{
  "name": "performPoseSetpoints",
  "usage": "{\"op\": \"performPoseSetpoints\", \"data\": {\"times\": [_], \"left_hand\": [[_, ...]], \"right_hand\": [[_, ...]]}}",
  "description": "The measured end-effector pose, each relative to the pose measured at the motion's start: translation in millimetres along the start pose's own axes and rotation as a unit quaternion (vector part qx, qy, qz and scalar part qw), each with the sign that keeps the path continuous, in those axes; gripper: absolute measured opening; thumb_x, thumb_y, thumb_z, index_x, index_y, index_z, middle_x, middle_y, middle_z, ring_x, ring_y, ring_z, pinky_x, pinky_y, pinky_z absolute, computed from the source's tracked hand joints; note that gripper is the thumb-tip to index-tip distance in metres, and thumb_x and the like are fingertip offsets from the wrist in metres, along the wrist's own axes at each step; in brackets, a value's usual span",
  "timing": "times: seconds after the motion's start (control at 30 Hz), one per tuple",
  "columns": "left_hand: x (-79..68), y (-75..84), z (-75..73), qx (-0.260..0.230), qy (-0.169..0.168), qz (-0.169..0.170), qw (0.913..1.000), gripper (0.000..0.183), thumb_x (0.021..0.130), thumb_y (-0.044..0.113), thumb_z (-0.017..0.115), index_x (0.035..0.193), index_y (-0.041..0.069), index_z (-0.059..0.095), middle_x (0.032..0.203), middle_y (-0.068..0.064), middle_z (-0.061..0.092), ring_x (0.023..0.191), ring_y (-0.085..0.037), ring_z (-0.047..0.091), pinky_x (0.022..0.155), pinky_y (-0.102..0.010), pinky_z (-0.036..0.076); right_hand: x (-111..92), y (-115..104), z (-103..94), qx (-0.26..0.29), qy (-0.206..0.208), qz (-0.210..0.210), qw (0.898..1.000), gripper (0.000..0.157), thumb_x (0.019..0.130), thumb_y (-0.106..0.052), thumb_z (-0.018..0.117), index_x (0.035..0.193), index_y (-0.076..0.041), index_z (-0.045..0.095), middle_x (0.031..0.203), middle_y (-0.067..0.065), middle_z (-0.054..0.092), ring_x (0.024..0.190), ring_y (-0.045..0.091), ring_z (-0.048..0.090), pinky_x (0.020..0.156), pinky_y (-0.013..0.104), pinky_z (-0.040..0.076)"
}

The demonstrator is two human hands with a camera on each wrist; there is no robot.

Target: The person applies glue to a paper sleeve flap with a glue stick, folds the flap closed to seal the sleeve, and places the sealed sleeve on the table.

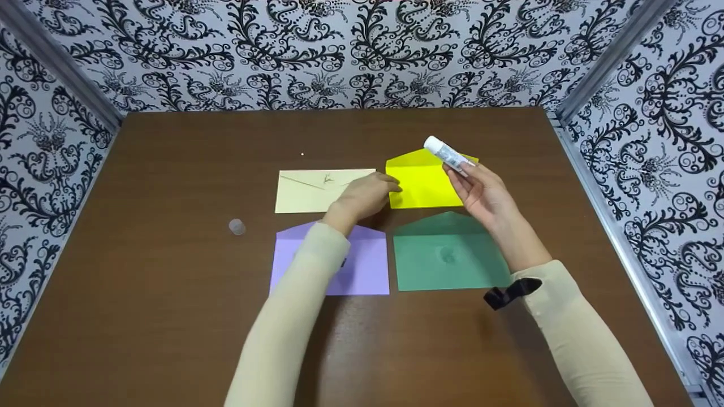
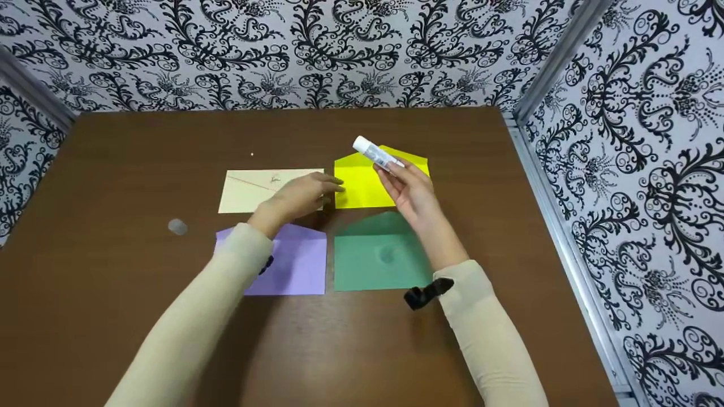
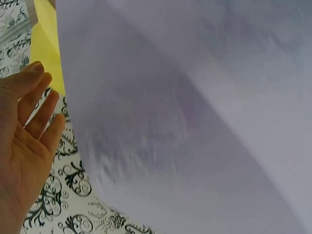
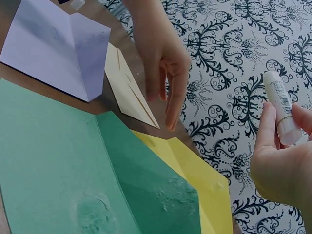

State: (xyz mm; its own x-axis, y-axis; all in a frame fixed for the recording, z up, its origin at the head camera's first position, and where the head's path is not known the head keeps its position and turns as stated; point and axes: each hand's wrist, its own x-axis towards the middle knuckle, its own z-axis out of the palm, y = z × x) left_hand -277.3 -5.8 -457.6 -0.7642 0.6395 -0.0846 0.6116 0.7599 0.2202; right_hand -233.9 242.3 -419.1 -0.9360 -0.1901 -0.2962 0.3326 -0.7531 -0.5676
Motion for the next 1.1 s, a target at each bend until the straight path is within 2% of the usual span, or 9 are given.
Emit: {"op": "performPoseSetpoints", "data": {"times": [0.23, 0.4, 0.63, 0.73, 0.83, 0.9, 0.97, 1.03, 1.1], "left_hand": [[16.1, 7.0, 17.3, 0.016, -0.002, 0.007, 0.9999, 0.039, 0.102, 0.008, 0.053, 0.137, 0.021, 0.063, 0.151, 0.002, 0.052, 0.145, -0.021, 0.042, 0.124, -0.038, 0.031], [23.0, 9.7, 26.9, -0.001, -0.029, -0.019, 0.9994, 0.041, 0.104, 0.009, 0.047, 0.141, 0.024, 0.058, 0.158, 0.003, 0.043, 0.15, -0.02, 0.035, 0.124, -0.036, 0.031], [27.1, 14.2, 31.6, -0.047, -0.041, -0.027, 0.9977, 0.042, 0.104, 0.005, 0.047, 0.139, 0.023, 0.06, 0.156, 0.002, 0.046, 0.146, -0.02, 0.041, 0.123, -0.034, 0.033], [27.9, 15.6, 29.9, -0.05, -0.041, -0.025, 0.9976, 0.041, 0.104, 0.005, 0.047, 0.138, 0.022, 0.061, 0.155, 0.001, 0.048, 0.145, -0.021, 0.043, 0.122, -0.034, 0.035], [28.3, 16.7, 28.0, -0.049, -0.038, -0.025, 0.9978, 0.039, 0.103, 0.006, 0.049, 0.136, 0.021, 0.062, 0.153, 0.001, 0.05, 0.143, -0.021, 0.045, 0.121, -0.034, 0.036], [27.9, 17.2, 27.0, -0.035, -0.038, -0.02, 0.9985, 0.038, 0.103, 0.006, 0.05, 0.135, 0.02, 0.063, 0.153, 0.0, 0.05, 0.143, -0.022, 0.046, 0.12, -0.034, 0.037], [27.6, 17.7, 26.5, -0.028, -0.037, -0.016, 0.9988, 0.037, 0.102, 0.005, 0.052, 0.134, 0.02, 0.064, 0.152, 0.0, 0.051, 0.142, -0.021, 0.047, 0.119, -0.034, 0.038], [27.6, 18.2, 26.1, -0.024, -0.034, -0.009, 0.9991, 0.036, 0.102, 0.005, 0.053, 0.132, 0.019, 0.066, 0.151, -0.001, 0.052, 0.141, -0.022, 0.048, 0.118, -0.034, 0.04], [28.0, 18.7, 26.1, -0.028, -0.03, -0.006, 0.9991, 0.035, 0.101, 0.005, 0.053, 0.131, 0.017, 0.067, 0.149, -0.002, 0.054, 0.14, -0.022, 0.05, 0.117, -0.033, 0.041]], "right_hand": [[2.6, -10.2, 0.3, -0.017, 0.002, -0.018, 1.0, 0.022, 0.093, 0.001, 0.064, 0.114, -0.001, 0.059, 0.11, 0.017, 0.068, 0.096, 0.028, 0.074, 0.086, 0.032, 0.061], [4.1, -16.7, -2.0, -0.03, 0.01, -0.028, 0.999, 0.02, 0.091, 0.002, 0.066, 0.111, 0.0, 0.061, 0.107, 0.018, 0.07, 0.095, 0.029, 0.075, 0.084, 0.032, 0.062], [6.3, -26.8, -7.0, -0.078, 0.032, -0.031, 0.996, 0.02, 0.091, 0.002, 0.066, 0.11, -0.001, 0.061, 0.11, 0.016, 0.067, 0.093, 0.028, 0.075, 0.084, 0.032, 0.062], [9.3, -33.1, -5.6, -0.128, 0.057, -0.038, 0.989, 0.021, 0.09, 0.001, 0.068, 0.11, -0.003, 0.062, 0.112, 0.013, 0.065, 0.091, 0.026, 0.075, 0.085, 0.031, 0.061], [14.3, -39.3, -3.6, -0.195, 0.077, -0.058, 0.976, 0.026, 0.087, 0.001, 0.072, 0.111, -0.004, 0.062, 0.113, 0.011, 0.062, 0.089, 0.023, 0.075, 0.086, 0.031, 0.061], [18.6, -41.6, -2.8, -0.272, 0.09, -0.079, 0.955, 0.029, 0.086, -0.002, 0.074, 0.113, -0.005, 0.063, 0.112, 0.009, 0.062, 0.089, 0.018, 0.074, 0.087, 0.029, 0.06], [23.7, -42.4, -3.3, -0.366, 0.098, -0.102, 0.92, 0.031, 0.087, -0.005, 0.075, 0.116, -0.004, 0.063, 0.114, 0.009, 0.062, 0.09, 0.015, 0.071, 0.086, 0.027, 0.06], [29.2, -42.2, -5.1, -0.482, 0.109, -0.126, 0.86, 0.033, 0.089, -0.009, 0.073, 0.12, -0.003, 0.063, 0.117, 0.01, 0.065, 0.094, 0.014, 0.068, 0.086, 0.024, 0.06], [35.2, -41.9, -7.6, -0.587, 0.114, -0.145, 0.788, 0.033, 0.091, -0.012, 0.072, 0.122, -0.002, 0.064, 0.122, 0.013, 0.066, 0.1, 0.018, 0.067, 0.089, 0.025, 0.06]]}}
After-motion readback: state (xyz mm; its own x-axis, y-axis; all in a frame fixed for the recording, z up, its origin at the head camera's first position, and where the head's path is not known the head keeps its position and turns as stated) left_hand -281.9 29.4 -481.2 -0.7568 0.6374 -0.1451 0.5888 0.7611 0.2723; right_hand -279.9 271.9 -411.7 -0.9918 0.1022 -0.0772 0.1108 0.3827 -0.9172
